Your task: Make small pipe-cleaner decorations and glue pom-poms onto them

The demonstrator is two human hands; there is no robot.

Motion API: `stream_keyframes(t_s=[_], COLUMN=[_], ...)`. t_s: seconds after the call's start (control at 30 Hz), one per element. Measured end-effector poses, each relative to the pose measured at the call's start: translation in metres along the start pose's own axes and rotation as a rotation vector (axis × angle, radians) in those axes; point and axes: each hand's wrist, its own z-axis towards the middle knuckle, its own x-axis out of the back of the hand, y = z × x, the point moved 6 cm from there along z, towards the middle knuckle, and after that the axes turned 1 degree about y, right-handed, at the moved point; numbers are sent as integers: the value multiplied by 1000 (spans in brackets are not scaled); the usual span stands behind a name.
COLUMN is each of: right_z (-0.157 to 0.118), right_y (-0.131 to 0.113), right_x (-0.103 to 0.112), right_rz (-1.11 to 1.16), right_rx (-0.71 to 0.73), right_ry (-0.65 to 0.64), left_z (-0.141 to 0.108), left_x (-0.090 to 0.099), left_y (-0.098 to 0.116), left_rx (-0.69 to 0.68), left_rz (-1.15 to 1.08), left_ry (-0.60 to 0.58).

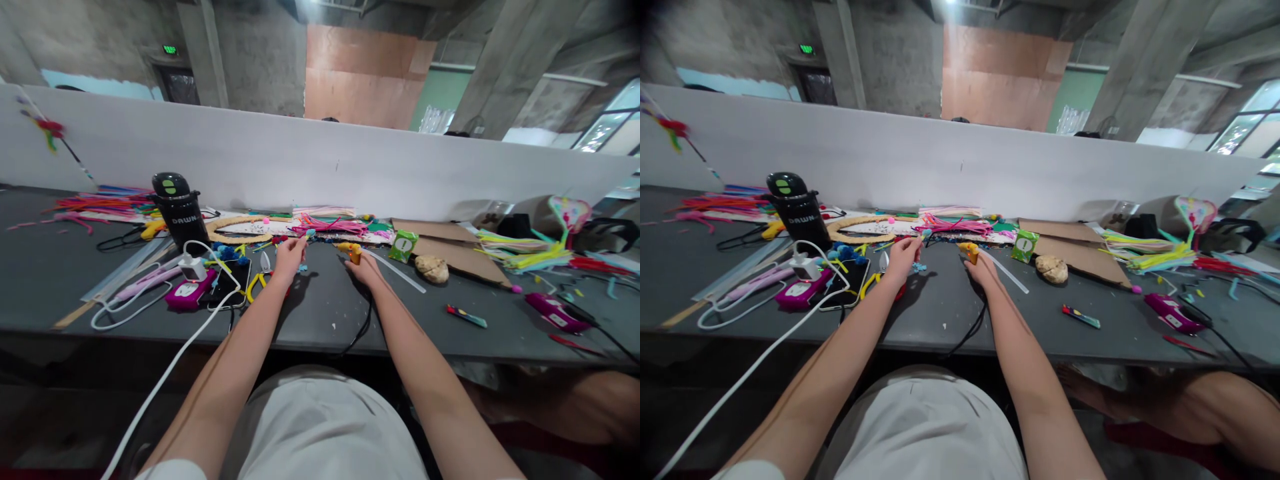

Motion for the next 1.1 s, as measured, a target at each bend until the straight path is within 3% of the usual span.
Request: stream_keyframes(t_s=[0.23, 0.43, 0.5, 0.57, 0.67, 0.73, 0.8, 0.93, 1.1], right_z=[-6, -9, -10, -13, -28, -38, -38, -20, -4], right_y=[1, 16, 23, 19, -13, -39, -64, -100, -111], right_x=[5, 31, 37, 36, 16, 0, -18, -50, -78], right_rz=[-74, -122, -105, -23, 216, 333, 332, 64, -209], right_rx=[-43, -237, -275, -197, 62, 170, 265, 443, 502], right_ry=[-55, 3, -50, -192, -566, -736, -739, -517, -473], left_z=[3, 6, 8, 10, 12, 12, 12, 9, 8], left_x=[5, 13, 17, 21, 23, 22, 21, 19, 17], left_y=[1, 2, 0, -2, -5, -5, -5, -1, 1], left_rx=[21, 51, 63, 72, 66, 53, 43, 35, 43], left_rz=[-49, -139, -175, -211, -230, -221, -207, -184, -170], left_ry=[31, 79, 105, 119, 122, 116, 108, 96, 84])
